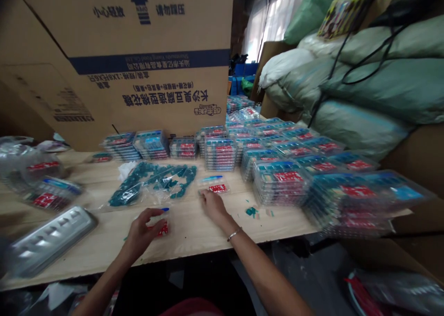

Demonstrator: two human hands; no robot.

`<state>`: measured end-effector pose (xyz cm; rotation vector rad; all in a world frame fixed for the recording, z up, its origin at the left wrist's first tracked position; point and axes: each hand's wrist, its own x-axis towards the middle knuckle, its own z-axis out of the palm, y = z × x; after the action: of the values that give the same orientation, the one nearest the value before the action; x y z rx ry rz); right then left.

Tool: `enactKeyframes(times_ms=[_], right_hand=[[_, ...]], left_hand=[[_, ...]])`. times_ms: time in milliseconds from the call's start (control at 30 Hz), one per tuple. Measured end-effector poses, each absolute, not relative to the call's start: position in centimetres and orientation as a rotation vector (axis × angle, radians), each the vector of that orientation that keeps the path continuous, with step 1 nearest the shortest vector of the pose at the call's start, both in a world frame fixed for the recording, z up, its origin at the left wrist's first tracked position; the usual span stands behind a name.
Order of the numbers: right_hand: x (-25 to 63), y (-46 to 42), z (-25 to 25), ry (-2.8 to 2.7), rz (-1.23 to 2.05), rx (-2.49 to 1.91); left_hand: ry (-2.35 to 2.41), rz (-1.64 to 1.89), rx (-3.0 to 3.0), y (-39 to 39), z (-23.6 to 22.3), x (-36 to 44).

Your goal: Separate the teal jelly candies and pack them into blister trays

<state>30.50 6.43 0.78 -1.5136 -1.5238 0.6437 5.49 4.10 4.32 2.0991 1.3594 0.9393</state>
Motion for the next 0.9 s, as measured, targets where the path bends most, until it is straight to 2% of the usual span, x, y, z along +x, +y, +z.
enactKeyframes(times_ms=[133,300,467,900], right_hand=[[30.7,4.9,0.5,-1.532,0.624,-1.515],[30.9,2.0,0.2,-1.643,0.644,-1.473],[31.2,1.0,0.0,-1.666,0.673,-1.489],[32.4,1.7,-1.0,-1.38,0.915,-1.364]], left_hand=[[1.321,0.798,2.308,5.8,4.7,7.9],[1.227,0.341,2.666,9.3,6.2,14.5],[1.135,0.095,2.753,12.7,6.3,19.9],[1.068,-0.145,2.839,14.1,5.6,19.7]])
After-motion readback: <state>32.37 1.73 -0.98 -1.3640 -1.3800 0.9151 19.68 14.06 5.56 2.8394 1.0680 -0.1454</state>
